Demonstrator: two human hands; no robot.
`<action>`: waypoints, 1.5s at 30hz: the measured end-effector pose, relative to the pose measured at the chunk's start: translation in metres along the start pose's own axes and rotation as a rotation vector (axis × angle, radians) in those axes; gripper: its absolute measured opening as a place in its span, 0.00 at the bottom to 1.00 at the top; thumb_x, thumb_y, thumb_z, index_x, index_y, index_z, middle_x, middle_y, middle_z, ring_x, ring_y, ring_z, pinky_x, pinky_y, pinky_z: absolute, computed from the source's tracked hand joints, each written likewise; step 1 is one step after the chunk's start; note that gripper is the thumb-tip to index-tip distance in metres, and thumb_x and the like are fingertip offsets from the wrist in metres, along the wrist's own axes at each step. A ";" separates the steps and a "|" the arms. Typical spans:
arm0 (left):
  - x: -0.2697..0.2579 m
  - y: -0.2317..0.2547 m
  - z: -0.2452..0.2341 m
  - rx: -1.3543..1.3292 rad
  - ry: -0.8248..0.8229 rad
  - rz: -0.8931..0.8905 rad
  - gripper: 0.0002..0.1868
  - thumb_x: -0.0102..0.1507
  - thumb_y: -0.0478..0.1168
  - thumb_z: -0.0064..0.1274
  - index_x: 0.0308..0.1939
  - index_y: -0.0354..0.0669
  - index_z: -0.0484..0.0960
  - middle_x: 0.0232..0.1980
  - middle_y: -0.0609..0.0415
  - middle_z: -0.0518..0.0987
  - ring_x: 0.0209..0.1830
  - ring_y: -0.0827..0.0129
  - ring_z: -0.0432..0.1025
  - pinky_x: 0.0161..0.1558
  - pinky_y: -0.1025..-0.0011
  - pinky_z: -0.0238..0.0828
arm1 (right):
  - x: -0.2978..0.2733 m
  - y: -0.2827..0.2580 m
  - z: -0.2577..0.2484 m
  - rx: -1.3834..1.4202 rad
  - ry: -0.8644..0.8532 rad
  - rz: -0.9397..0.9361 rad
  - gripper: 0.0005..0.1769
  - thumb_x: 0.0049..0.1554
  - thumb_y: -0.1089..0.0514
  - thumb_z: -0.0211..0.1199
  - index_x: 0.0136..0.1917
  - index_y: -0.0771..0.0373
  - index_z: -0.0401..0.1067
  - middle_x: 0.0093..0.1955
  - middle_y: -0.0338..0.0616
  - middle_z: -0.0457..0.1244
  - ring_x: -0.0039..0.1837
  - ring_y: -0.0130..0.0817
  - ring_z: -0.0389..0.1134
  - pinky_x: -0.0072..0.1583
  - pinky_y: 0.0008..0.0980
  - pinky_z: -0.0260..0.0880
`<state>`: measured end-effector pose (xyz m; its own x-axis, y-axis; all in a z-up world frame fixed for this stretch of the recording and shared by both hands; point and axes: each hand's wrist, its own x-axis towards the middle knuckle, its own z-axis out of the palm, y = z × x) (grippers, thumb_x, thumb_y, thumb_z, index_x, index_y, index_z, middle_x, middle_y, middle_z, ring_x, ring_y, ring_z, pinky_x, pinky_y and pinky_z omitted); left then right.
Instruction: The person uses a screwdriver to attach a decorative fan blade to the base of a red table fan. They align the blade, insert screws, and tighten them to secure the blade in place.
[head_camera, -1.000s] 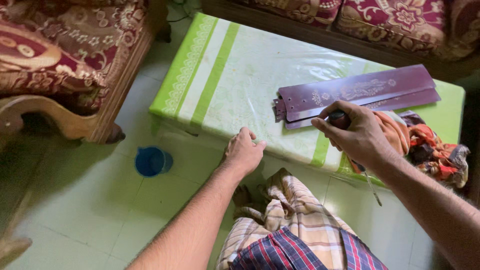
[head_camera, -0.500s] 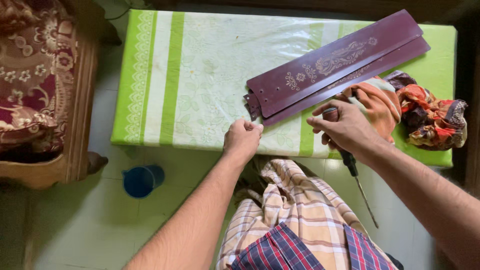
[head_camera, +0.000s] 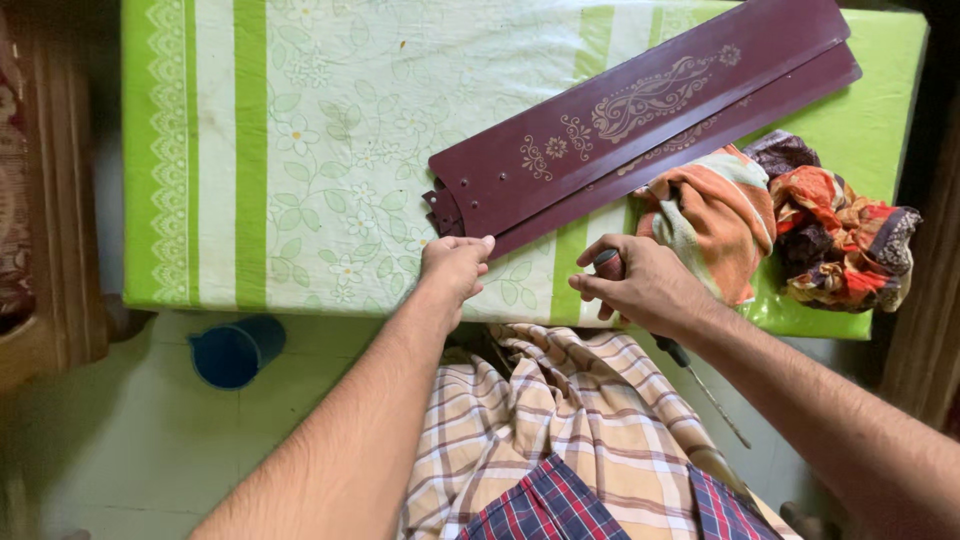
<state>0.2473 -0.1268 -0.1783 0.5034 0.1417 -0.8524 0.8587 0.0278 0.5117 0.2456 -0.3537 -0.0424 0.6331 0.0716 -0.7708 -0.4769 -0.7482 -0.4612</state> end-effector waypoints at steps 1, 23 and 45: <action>0.008 -0.004 0.004 -0.070 0.003 -0.001 0.11 0.59 0.45 0.63 0.41 0.46 0.82 0.40 0.58 0.82 0.42 0.69 0.75 0.47 0.60 0.74 | 0.005 0.001 -0.003 0.022 -0.021 0.012 0.23 0.55 0.48 0.66 0.59 0.61 0.74 0.37 0.43 0.72 0.38 0.27 0.76 0.39 0.30 0.76; 0.080 0.025 0.016 -0.761 0.298 -0.457 0.15 0.64 0.43 0.59 0.55 0.52 0.79 0.48 0.62 0.75 0.47 0.71 0.64 0.55 0.60 0.63 | 0.065 0.010 -0.045 0.070 -0.060 0.021 0.24 0.58 0.50 0.65 0.62 0.66 0.72 0.45 0.46 0.74 0.40 0.29 0.76 0.43 0.30 0.78; 0.039 0.076 -0.038 -1.096 0.351 0.052 0.24 0.70 0.42 0.47 0.63 0.27 0.61 0.60 0.28 0.75 0.55 0.31 0.76 0.58 0.38 0.76 | 0.024 0.010 -0.078 0.054 0.213 -0.057 0.18 0.56 0.47 0.67 0.54 0.60 0.78 0.39 0.42 0.73 0.37 0.26 0.71 0.39 0.30 0.71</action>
<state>0.3286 -0.0812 -0.1690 0.3335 0.4310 -0.8384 0.2061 0.8345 0.5110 0.3032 -0.4113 -0.0311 0.7715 -0.0326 -0.6354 -0.4652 -0.7103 -0.5283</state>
